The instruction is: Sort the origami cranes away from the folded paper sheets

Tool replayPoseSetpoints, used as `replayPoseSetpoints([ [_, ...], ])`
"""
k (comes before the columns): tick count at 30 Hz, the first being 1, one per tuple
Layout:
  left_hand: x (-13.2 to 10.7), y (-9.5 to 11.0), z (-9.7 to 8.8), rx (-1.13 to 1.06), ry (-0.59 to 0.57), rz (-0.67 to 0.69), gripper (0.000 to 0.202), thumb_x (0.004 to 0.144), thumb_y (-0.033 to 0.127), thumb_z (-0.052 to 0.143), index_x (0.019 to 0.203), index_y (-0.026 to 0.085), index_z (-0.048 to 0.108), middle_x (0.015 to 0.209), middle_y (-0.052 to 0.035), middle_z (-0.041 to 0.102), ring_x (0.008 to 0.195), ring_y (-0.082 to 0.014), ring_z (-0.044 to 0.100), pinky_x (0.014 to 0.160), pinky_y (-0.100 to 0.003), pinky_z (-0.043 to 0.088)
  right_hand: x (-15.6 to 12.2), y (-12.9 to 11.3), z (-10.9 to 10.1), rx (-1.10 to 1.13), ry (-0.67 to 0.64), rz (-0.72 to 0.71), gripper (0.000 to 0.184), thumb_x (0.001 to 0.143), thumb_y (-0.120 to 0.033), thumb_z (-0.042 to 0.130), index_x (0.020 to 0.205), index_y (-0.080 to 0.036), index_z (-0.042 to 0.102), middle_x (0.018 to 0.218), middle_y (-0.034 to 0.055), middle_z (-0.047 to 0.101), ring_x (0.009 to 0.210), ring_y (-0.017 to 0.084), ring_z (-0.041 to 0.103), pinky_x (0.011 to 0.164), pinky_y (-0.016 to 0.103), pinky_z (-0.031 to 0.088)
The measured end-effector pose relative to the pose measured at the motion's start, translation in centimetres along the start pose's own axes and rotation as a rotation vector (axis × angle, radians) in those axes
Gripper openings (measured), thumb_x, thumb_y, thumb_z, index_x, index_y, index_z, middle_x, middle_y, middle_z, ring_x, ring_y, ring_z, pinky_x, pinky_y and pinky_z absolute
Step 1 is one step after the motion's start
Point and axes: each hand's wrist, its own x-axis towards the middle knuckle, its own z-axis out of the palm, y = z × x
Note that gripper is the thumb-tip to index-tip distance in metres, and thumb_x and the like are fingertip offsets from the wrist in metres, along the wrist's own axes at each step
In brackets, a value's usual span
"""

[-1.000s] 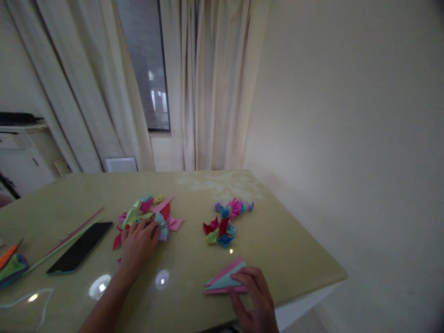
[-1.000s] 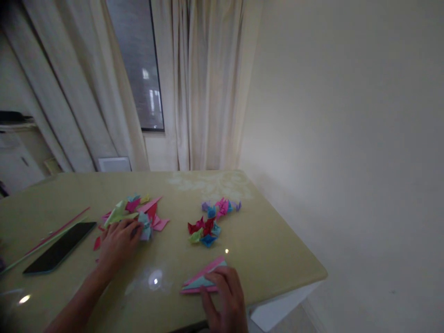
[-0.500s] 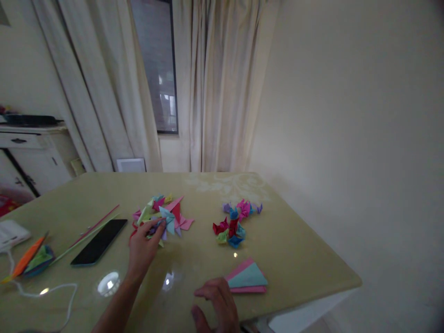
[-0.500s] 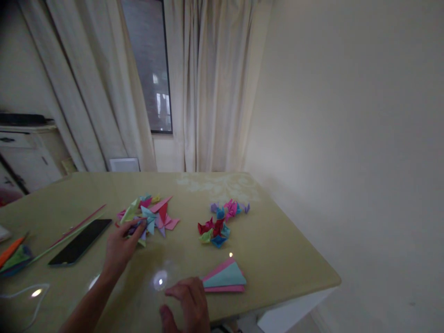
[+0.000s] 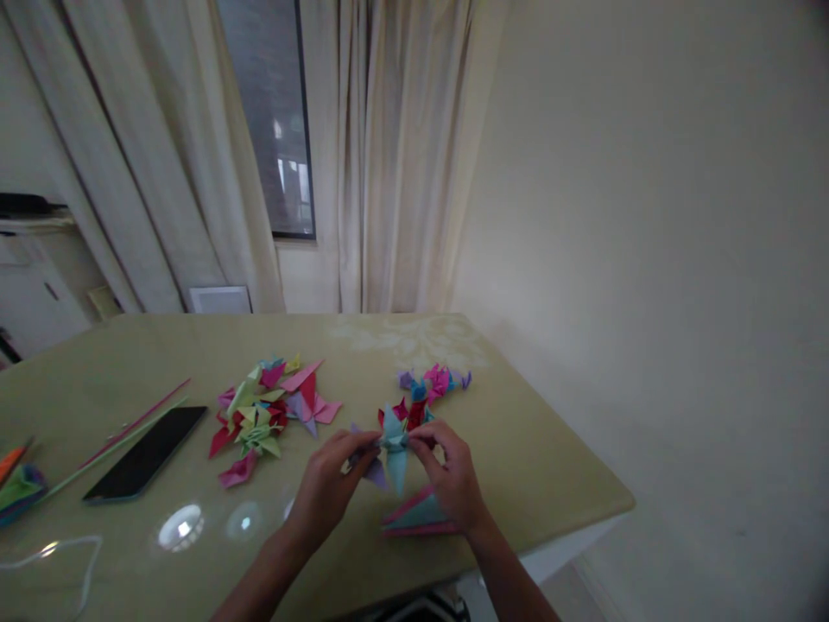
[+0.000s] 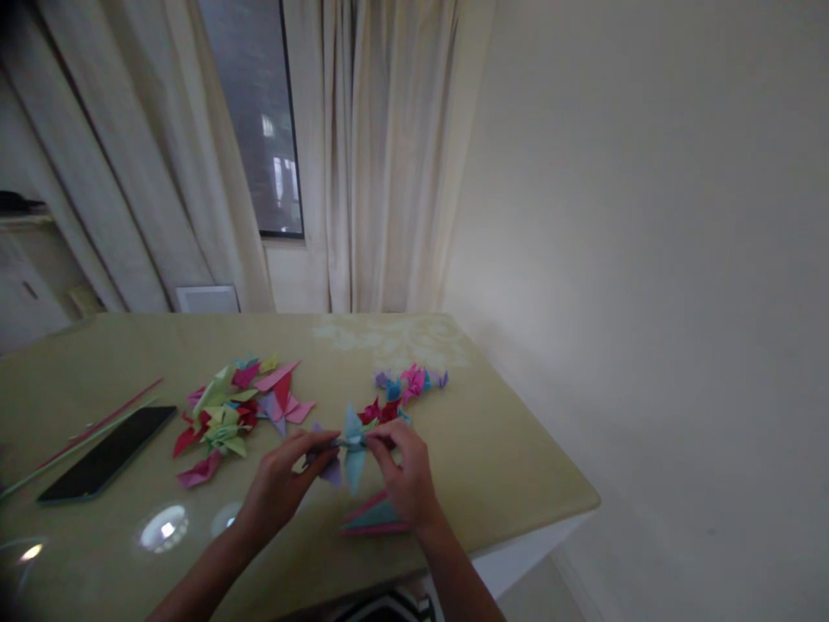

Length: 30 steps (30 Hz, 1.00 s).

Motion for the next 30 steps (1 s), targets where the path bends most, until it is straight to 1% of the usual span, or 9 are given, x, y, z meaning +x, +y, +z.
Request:
replayPoseSetpoints([
  [6, 2.9, -2.4, -0.5, -0.022, -0.004, -0.145, 0.024, 0.090, 0.044, 0.070, 0.099, 0.025, 0.081, 0.095, -0.0045, 0.083, 0.083, -0.0212, 0.077, 0.078, -0.031, 0.061, 3.6, 6.5, -5.6, -0.193, 0.356, 0.131, 0.033, 0.096, -0.049, 0.061, 0.096, -0.018, 0.071, 0.086, 0.0073, 0.073, 0.077, 0.021, 0.067, 0.069, 0.030, 0.052],
  [9, 5.9, -3.5, -0.6, -0.004, -0.031, -0.189, 0.029, 0.092, 0.047, 0.066, 0.099, 0.023, 0.081, 0.097, -0.0054, 0.083, 0.085, -0.0222, 0.077, 0.080, -0.033, 0.061, 5.4, 10.4, -7.9, -0.305, 0.361, 0.205, 0.039, 0.090, -0.055, 0.057, 0.090, -0.019, 0.070, 0.083, 0.0092, 0.076, 0.072, 0.023, 0.068, 0.069, 0.033, 0.054],
  [11, 8.1, -4.3, -0.4, 0.033, -0.054, -0.185, 0.033, 0.093, 0.049, 0.063, 0.102, 0.022, 0.080, 0.098, -0.0058, 0.083, 0.087, -0.0222, 0.076, 0.081, -0.033, 0.061, 5.4, 12.5, -8.5, -0.319, 0.353, 0.231, 0.038, 0.088, -0.053, 0.056, 0.093, -0.019, 0.072, 0.085, 0.0106, 0.077, 0.074, 0.025, 0.070, 0.070, 0.035, 0.055],
  [14, 11.4, -5.6, 0.5, 0.095, -0.076, -0.169, 0.037, 0.095, 0.052, 0.059, 0.105, 0.022, 0.079, 0.102, -0.0070, 0.082, 0.090, -0.0226, 0.076, 0.084, -0.034, 0.060, 4.3, 14.5, -8.2, -0.334, 0.335, 0.258, 0.042, 0.089, -0.048, 0.055, 0.111, -0.017, 0.072, 0.087, 0.0109, 0.078, 0.070, 0.025, 0.071, 0.067, 0.035, 0.056],
  [19, 14.4, -8.5, 1.5, 0.141, -0.124, -0.153, 0.048, 0.091, 0.055, 0.057, 0.121, 0.021, 0.072, 0.119, -0.0090, 0.080, 0.103, -0.0239, 0.075, 0.087, -0.036, 0.061, 3.1, 15.2, -7.5, -0.356, 0.321, 0.245, 0.044, 0.093, -0.045, 0.052, 0.119, -0.016, 0.070, 0.091, 0.0109, 0.076, 0.072, 0.025, 0.072, 0.070, 0.036, 0.057],
  [22, 13.1, -10.1, -0.2, 0.237, -0.069, -0.196, 0.052, 0.093, 0.056, 0.049, 0.124, 0.019, 0.068, 0.124, -0.0134, 0.077, 0.107, -0.0275, 0.073, 0.092, -0.042, 0.059, 3.0, 15.0, -7.6, -0.361, 0.325, 0.238, 0.042, 0.095, -0.046, 0.049, 0.116, -0.017, 0.070, 0.095, 0.0116, 0.076, 0.078, 0.025, 0.073, 0.074, 0.036, 0.058],
  [24, 10.8, -11.0, -1.9, 0.340, -0.017, -0.230, 0.047, 0.092, 0.053, 0.049, 0.114, 0.018, 0.071, 0.120, -0.0174, 0.076, 0.111, -0.0335, 0.070, 0.103, -0.053, 0.052, 3.1, 14.8, -7.5, -0.358, 0.323, 0.231, 0.042, 0.097, -0.047, 0.048, 0.117, -0.017, 0.069, 0.096, 0.0116, 0.076, 0.080, 0.025, 0.073, 0.075, 0.036, 0.057],
  [26, 8.0, -11.7, -3.3, 0.472, -0.009, -0.251, 0.046, 0.089, 0.052, 0.056, 0.115, 0.017, 0.072, 0.127, -0.0204, 0.073, 0.124, -0.0408, 0.063, 0.111, -0.061, 0.043, 3.2, 14.6, -7.4, -0.353, 0.323, 0.229, 0.044, 0.098, -0.049, 0.049, 0.122, -0.016, 0.067, 0.093, 0.0101, 0.075, 0.076, 0.024, 0.072, 0.071, 0.035, 0.057],
  [30, 3.7, -12.1, -3.7, 0.901, -0.144, -0.244, 0.045, 0.098, 0.048, 0.052, 0.130, 0.022, 0.068, 0.138, -0.0159, 0.069, 0.129, -0.0393, 0.059, 0.108, -0.059, 0.043, 3.5, 14.2, -7.0, -0.388, 0.347, 0.223, 0.049, 0.097, -0.051, 0.054, 0.130, -0.016, 0.061, 0.088, 0.0058, 0.072, 0.065, 0.021, 0.066, 0.064, 0.033, 0.054],
])
